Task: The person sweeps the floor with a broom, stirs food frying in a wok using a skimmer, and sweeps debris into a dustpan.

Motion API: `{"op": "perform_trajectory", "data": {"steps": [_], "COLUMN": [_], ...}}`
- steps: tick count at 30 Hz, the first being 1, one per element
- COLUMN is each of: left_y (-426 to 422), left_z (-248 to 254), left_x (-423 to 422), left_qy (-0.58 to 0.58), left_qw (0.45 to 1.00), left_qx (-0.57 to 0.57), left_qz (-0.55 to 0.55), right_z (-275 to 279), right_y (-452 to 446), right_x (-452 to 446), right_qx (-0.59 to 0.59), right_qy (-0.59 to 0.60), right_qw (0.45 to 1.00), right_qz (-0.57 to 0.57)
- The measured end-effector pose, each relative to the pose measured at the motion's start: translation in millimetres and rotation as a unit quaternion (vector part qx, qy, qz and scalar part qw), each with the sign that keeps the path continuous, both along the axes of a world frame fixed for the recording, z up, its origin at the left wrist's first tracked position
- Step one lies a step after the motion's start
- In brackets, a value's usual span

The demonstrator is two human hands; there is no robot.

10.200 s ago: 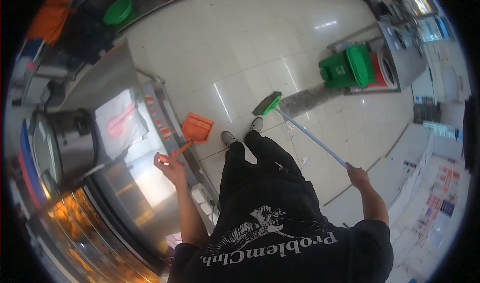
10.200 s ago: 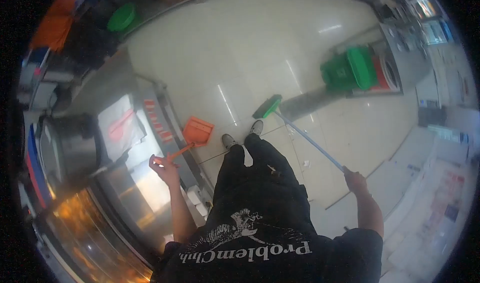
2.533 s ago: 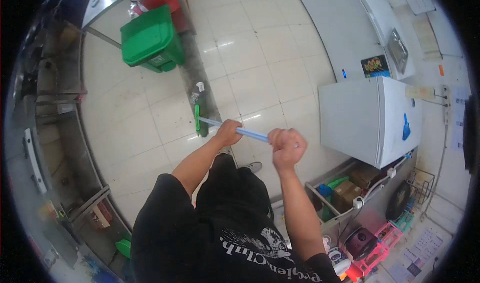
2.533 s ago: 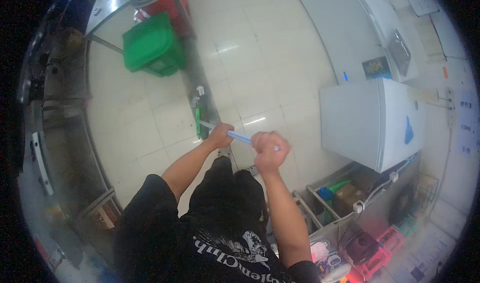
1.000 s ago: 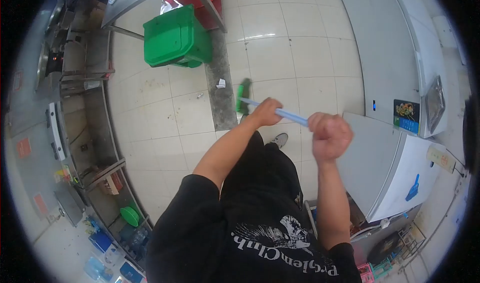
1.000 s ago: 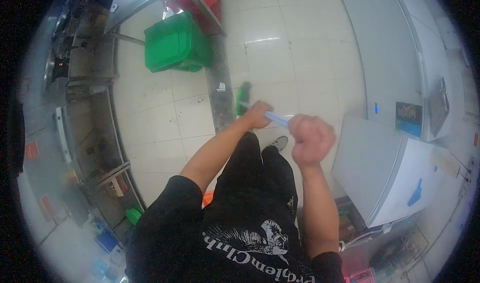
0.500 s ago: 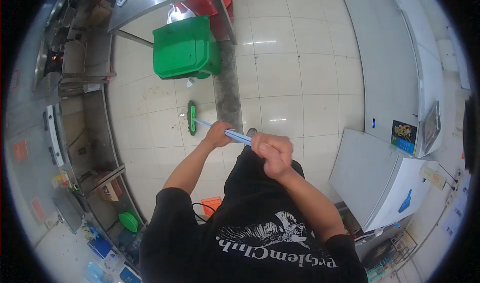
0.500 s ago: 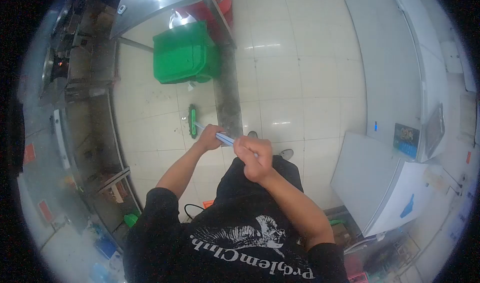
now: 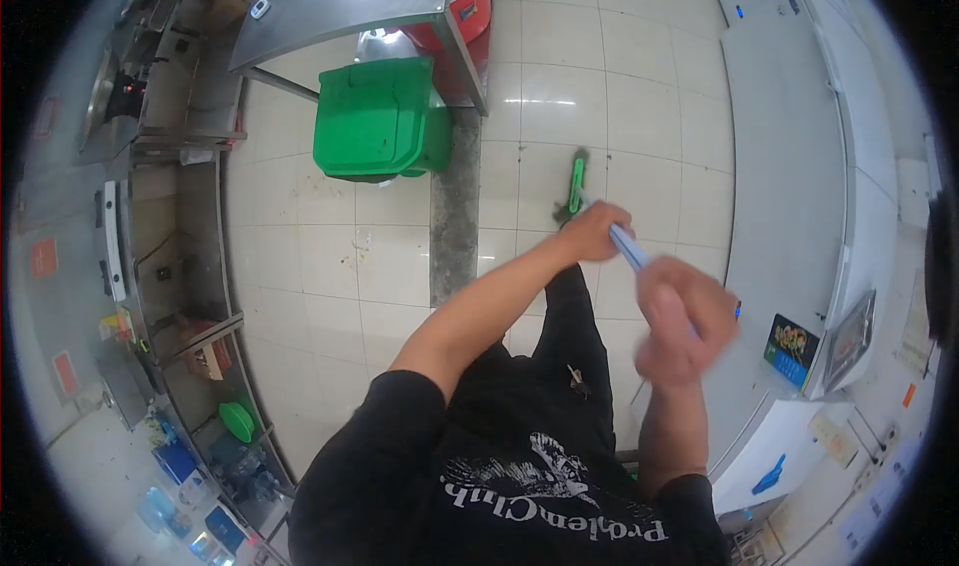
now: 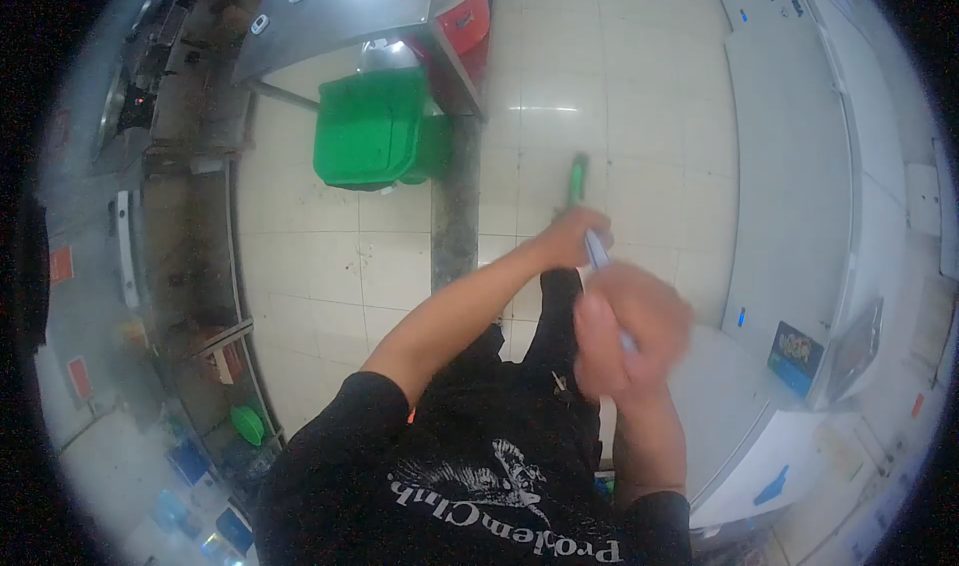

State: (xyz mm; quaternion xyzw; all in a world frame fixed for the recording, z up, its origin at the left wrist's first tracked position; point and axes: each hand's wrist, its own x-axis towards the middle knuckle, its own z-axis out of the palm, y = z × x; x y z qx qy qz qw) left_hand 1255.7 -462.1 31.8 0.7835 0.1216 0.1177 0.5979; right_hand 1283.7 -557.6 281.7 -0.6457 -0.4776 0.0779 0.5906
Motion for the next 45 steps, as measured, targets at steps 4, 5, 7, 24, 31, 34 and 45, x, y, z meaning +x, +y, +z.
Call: {"op": "perform_trajectory", "data": {"steps": [4,5,7,24,31,34,45], "left_y": [33.7,37.7,57.1,55.7,105.8,143.3,182.6], "left_z": [-75.8,-84.7,-86.8,-6.3,26.0,-48.7,-78.9], "left_x": [43.7,37.9,18.5,-84.0,-1.0,-18.1,-227.0], "left_qy": [0.029,0.031,0.120,0.232,0.004,-0.067,0.060], "left_qw": [0.996,0.989,0.978,0.943,0.977,0.945,0.939], "left_qx": [0.043,0.087,0.106,0.061,0.013,0.060,0.082], "left_qz": [0.072,0.116,0.137,0.231,0.212,0.313,0.328], "right_z": [-59.6,-66.5,-80.7,-37.3,47.9,-12.9,-73.8], "right_y": [42.4,46.5,61.8,90.2,135.7,180.9,229.8], "right_x": [79.6,90.4,102.4,120.0,61.6,22.1,-140.0], "right_qx": [0.042,0.038,0.080,-0.063,0.001,-0.021,0.029], "right_qy": [0.128,0.132,0.259,0.241,0.142,0.011,0.275], "right_qw": [0.987,0.987,0.950,0.908,0.953,0.972,0.910], "right_qz": [0.085,0.087,0.152,0.337,0.267,0.234,0.309]}}
